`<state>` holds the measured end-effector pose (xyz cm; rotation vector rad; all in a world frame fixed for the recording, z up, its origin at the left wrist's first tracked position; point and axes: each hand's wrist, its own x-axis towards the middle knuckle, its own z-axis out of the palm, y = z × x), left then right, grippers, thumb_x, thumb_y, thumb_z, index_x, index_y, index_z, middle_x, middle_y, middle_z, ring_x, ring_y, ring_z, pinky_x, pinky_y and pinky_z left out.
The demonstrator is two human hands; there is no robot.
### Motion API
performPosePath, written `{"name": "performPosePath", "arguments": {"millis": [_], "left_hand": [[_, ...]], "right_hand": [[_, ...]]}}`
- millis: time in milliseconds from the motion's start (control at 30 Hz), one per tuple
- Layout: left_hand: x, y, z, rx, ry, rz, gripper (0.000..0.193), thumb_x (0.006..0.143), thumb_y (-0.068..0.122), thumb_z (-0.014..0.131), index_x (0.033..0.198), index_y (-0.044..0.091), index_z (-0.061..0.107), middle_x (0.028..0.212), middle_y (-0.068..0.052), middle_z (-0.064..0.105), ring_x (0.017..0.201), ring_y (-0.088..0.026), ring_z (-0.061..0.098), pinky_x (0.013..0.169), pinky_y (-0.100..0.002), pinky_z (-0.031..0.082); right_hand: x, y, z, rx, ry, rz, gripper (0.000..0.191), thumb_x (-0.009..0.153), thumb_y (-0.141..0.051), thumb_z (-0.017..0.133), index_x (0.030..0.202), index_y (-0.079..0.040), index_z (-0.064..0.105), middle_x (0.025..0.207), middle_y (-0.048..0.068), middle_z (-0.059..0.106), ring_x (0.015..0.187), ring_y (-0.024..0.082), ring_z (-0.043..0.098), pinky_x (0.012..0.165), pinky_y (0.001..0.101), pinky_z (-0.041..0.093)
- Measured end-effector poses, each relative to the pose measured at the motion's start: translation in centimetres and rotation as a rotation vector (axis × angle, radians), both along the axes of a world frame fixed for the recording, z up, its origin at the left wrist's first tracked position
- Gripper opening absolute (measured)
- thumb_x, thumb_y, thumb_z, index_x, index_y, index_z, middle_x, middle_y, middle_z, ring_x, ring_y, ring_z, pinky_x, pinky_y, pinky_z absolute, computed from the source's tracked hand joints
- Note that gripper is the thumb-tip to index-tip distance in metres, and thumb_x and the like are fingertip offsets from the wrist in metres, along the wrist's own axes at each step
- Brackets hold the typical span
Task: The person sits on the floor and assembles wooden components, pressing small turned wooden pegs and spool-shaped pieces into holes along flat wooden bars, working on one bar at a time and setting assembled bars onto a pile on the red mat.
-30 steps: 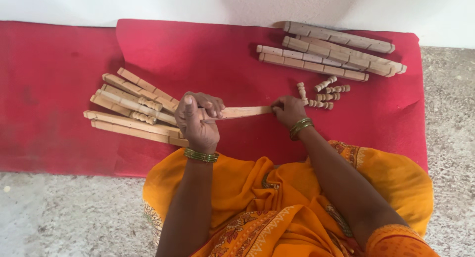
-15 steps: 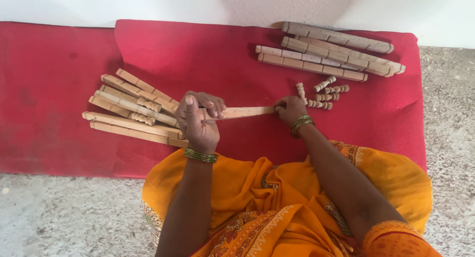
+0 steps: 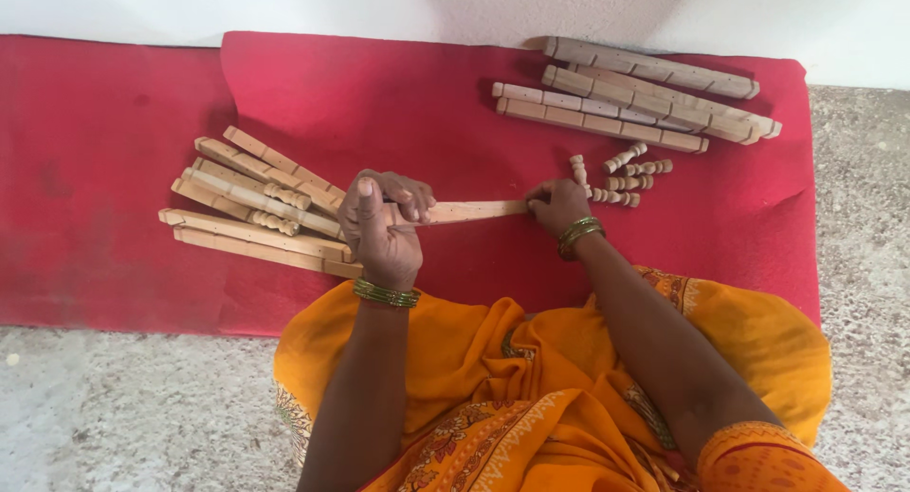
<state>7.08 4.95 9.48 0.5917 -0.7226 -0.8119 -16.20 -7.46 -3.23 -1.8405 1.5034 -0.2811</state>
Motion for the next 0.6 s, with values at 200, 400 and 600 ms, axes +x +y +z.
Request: {"name": "performPosePath", "arguments": {"millis": [200, 400, 600], "left_hand": [[0.1, 0.1, -0.5, 0.001, 0.015, 0.003, 0.04, 0.113, 0.036, 0.05, 0.085, 0.009, 0.059, 0.065, -0.004, 0.054, 0.06, -0.015, 0.055, 0.069, -0.037, 0.053], [0.1, -0.2, -0.3, -0.005, 0.011, 0.011, 0.041, 0.112, 0.037, 0.05, 0.084, 0.009, 0.058, 0.064, -0.004, 0.054, 0.059, -0.016, 0.056, 0.066, -0.036, 0.052], [0.0, -0.1, -0.4, -0.012, -0.002, 0.002, 0.04, 0.112, 0.037, 0.05, 0.085, 0.009, 0.059, 0.065, -0.004, 0.055, 0.059, -0.015, 0.056, 0.065, -0.036, 0.053]], "right_hand": [[0.8, 1.0, 0.9, 0.136, -0.191, -0.004, 0.018, 0.087, -0.009, 0.072, 0.104, -0.005, 0.077, 0.088, 0.009, 0.079, 0.077, 0.013, 0.076, 0.074, 0.0288, 0.062], [0.2, 0.2, 0.3, 0.107, -0.077, -0.019, 0.017, 0.087, -0.008, 0.073, 0.103, -0.004, 0.079, 0.087, 0.01, 0.079, 0.077, 0.015, 0.076, 0.076, 0.0296, 0.061], [1.0, 0.7, 2.3, 0.12, -0.075, -0.021, 0.016, 0.088, -0.009, 0.073, 0.103, -0.007, 0.078, 0.09, 0.009, 0.079, 0.077, 0.014, 0.075, 0.075, 0.0291, 0.062]]}}
